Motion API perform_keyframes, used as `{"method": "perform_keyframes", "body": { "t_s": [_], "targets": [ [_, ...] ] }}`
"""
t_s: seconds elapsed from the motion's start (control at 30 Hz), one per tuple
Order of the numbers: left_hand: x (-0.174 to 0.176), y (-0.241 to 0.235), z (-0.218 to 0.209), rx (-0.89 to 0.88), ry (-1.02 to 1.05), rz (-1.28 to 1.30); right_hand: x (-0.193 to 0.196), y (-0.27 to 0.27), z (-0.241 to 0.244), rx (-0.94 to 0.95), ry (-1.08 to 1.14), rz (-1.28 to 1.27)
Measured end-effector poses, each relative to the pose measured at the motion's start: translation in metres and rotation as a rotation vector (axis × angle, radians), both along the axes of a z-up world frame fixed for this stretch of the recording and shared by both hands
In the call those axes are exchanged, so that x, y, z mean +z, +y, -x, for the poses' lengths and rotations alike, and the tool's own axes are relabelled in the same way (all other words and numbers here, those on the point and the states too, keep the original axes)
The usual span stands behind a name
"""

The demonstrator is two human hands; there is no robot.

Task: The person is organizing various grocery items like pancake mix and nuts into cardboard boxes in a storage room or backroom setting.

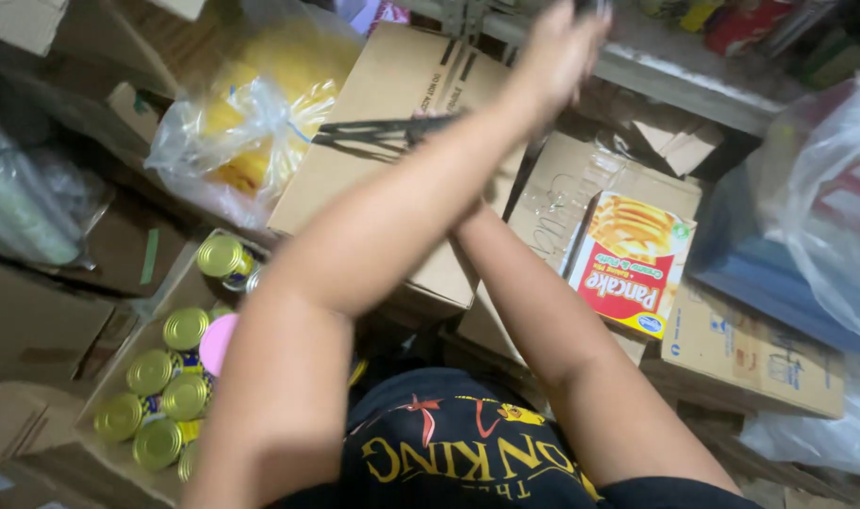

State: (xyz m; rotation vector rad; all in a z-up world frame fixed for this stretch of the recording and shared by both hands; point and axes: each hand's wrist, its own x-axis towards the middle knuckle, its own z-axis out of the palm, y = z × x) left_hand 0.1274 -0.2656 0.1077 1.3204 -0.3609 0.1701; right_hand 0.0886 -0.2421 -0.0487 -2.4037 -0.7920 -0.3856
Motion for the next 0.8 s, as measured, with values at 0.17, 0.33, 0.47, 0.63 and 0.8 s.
{"method": "perform_keyframes", "body": {
  "t_s": [0.17,0.33,0.47,0.63,0.8],
  "targets": [
    [-0.156,-0.057,-0.002,-0.113,-0.006,-0.051,0.002,-0.005,0.006,0.088,0.045,-0.204],
    [-0.138,-0.029,0.056,-0.264,-0.027,-0.573,-0.005,-0.007,0.002,0.054,0.189,-0.322],
    [-0.091,0.019,0.085,-0.364,-0.545,-1.102,-0.002,-0.004,0.007,0.097,0.252,-0.476],
    [-0.085,0.101,0.055,-0.045,-0.699,-0.997,-0.028,-0.007,-0.005,0.088,0.370,-0.657],
    [-0.129,0.129,0.037,-0.128,-0.181,-0.295,-0.071,-0.030,-0.026,-0.140,0.678,-0.715]
  ]
}}
